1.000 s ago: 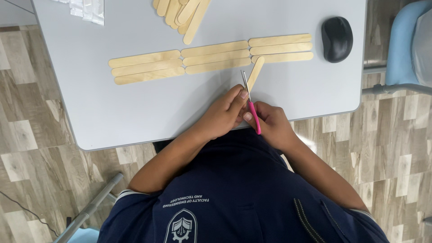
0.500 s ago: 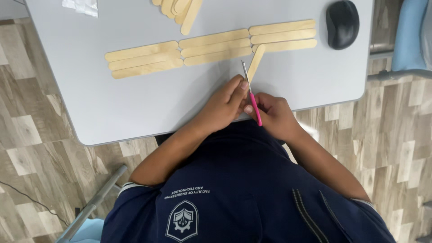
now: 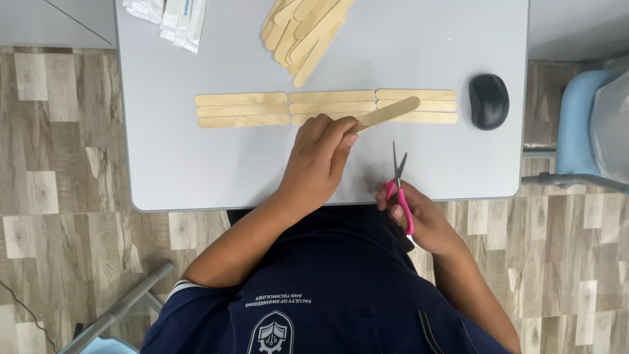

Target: The person arranges multiple popsicle sticks in parallel rows on a white table. They cut one stick with scissors, then use a hot glue gun to attach the cut piece to the assembled rows. The person continues to align and press the sticks into place.

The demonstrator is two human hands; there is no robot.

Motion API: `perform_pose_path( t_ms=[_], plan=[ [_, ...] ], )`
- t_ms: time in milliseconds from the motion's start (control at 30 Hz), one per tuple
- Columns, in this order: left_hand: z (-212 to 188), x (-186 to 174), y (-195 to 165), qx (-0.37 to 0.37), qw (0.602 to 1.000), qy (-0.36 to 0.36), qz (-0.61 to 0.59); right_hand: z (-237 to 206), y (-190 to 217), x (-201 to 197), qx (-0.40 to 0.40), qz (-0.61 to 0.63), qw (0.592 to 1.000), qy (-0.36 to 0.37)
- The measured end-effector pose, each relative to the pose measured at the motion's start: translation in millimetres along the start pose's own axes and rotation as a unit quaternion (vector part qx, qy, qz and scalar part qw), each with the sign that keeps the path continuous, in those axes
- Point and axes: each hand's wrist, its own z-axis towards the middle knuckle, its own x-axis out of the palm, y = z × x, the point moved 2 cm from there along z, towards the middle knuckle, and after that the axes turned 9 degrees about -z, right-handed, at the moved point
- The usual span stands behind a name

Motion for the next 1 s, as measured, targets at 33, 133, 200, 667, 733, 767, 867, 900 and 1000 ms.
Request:
perform_pose_path(
  t_ms=[33, 133, 200, 667, 733, 767, 867, 900, 1000],
  plan=[
    [1, -2, -3, 0.004, 1.0, -0.001, 0.003, -4, 2, -1, 0.006, -0.007, 1.0, -0.007],
    [6, -6, -10, -0.017, 0.999, 0.022, -0.03, -6, 4, -10, 0.052, -0.026, 0.998, 0.02],
    [10, -11, -11, -0.072, 0.99, 0.066, -0.098, -6, 7, -20, 0.072, -0.035, 0.995, 0.061],
    [24, -2, 2, -0.294, 0.856, 0.364, -0.22, 3, 40, -50, 0.19, -0.155, 0.946, 0.212],
    [22, 2, 4, -0.301, 0.853, 0.357, -0.234, 2, 41, -48, 0.235, -0.176, 0.934, 0.205],
    [21, 5, 5, -0.307, 0.85, 0.355, -0.24, 2, 42, -48, 0.219, -0.168, 0.94, 0.199],
    [19, 10, 8, -0.3, 0.85, 0.346, -0.259, 2, 41, -45, 0.198, -0.152, 0.949, 0.193],
    [19, 12, 11, -0.29, 0.854, 0.343, -0.264, 3, 40, -45, 0.208, -0.157, 0.946, 0.193],
    [18, 15, 17, -0.295, 0.846, 0.35, -0.274, 3, 38, -47, 0.208, -0.164, 0.945, 0.194]
  ],
)
